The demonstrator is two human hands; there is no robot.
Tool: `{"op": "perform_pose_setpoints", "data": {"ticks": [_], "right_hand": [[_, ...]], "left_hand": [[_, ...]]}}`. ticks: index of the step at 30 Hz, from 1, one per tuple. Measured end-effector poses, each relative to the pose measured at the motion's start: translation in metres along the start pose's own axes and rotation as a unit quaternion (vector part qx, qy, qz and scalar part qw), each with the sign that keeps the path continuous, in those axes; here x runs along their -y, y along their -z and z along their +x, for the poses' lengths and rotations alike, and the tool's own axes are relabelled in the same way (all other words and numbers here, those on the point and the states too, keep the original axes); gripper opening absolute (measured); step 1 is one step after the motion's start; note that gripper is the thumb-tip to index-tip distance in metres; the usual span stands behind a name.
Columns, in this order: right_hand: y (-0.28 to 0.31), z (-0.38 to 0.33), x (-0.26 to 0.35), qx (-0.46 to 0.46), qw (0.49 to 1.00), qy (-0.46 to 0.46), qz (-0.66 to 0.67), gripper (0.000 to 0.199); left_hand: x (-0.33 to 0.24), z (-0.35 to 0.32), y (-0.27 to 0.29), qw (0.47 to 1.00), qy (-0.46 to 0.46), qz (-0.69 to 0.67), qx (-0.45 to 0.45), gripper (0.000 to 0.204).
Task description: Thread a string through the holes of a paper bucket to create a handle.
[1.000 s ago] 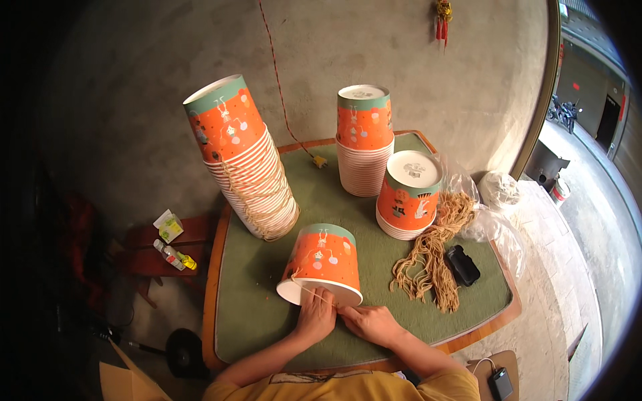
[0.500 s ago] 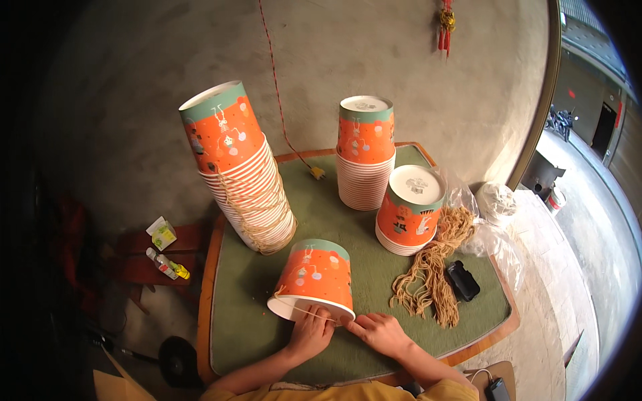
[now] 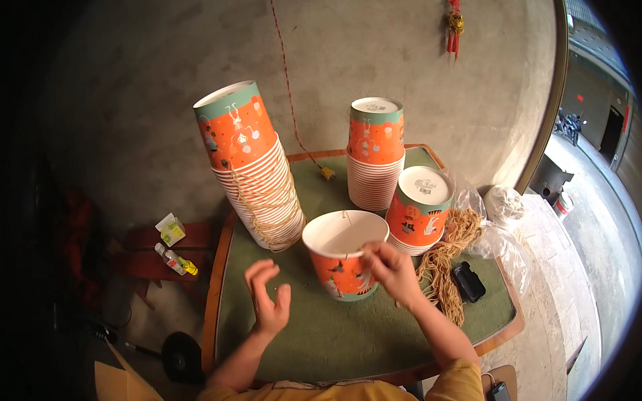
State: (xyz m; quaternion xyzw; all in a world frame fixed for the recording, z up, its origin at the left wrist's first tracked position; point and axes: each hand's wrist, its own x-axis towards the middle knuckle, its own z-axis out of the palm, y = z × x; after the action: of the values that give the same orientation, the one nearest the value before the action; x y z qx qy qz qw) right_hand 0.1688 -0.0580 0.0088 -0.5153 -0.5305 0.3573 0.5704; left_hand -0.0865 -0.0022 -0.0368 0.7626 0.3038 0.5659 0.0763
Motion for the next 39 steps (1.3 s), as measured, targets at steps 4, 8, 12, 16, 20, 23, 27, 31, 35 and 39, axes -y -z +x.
{"op": "perform_pose_setpoints", "data": {"ticks": [4,8,12,16,20,23,27,31,35,39], "right_hand": [[0.008,0.039,0.005,-0.01,0.993,-0.029,0.111,0.019],[0.004,0.06,-0.011,0.005,0.96,-0.042,0.278,0.014],[0.009,0.061,-0.018,-0.016,0.957,-0.043,0.287,0.014],[0.016,0.067,-0.036,-0.039,0.957,-0.062,0.281,0.014],[0.02,0.07,-0.034,-0.03,0.972,-0.089,0.217,0.016],[0.02,0.069,-0.029,-0.025,0.98,-0.098,0.17,0.019],[0.022,0.07,-0.026,-0.017,0.986,-0.082,0.143,0.021],[0.024,0.072,-0.036,-0.041,0.981,-0.074,0.174,0.024],[0.024,0.073,-0.041,-0.051,0.968,-0.082,0.23,0.021],[0.026,0.073,-0.044,-0.078,0.954,-0.099,0.271,0.015]], "left_hand": [[0.027,0.018,-0.014,0.935,0.215,-0.272,0.072,0.061],[0.041,0.029,-0.031,0.84,0.293,-0.429,0.157,0.081],[0.029,0.049,-0.043,0.859,0.274,-0.386,0.193,0.108],[0.039,0.051,-0.061,0.843,0.281,-0.402,0.22,0.114],[0.046,0.05,-0.068,0.812,0.338,-0.424,0.215,0.117],[0.05,0.049,-0.064,0.785,0.378,-0.433,0.23,0.114],[0.064,0.045,-0.058,0.757,0.414,-0.447,0.237,0.11],[0.062,0.05,-0.05,0.7,0.451,-0.485,0.269,0.104],[0.078,0.041,-0.051,0.691,0.454,-0.493,0.271,0.101],[0.085,0.036,-0.051,0.648,0.474,-0.529,0.276,0.097]]}}
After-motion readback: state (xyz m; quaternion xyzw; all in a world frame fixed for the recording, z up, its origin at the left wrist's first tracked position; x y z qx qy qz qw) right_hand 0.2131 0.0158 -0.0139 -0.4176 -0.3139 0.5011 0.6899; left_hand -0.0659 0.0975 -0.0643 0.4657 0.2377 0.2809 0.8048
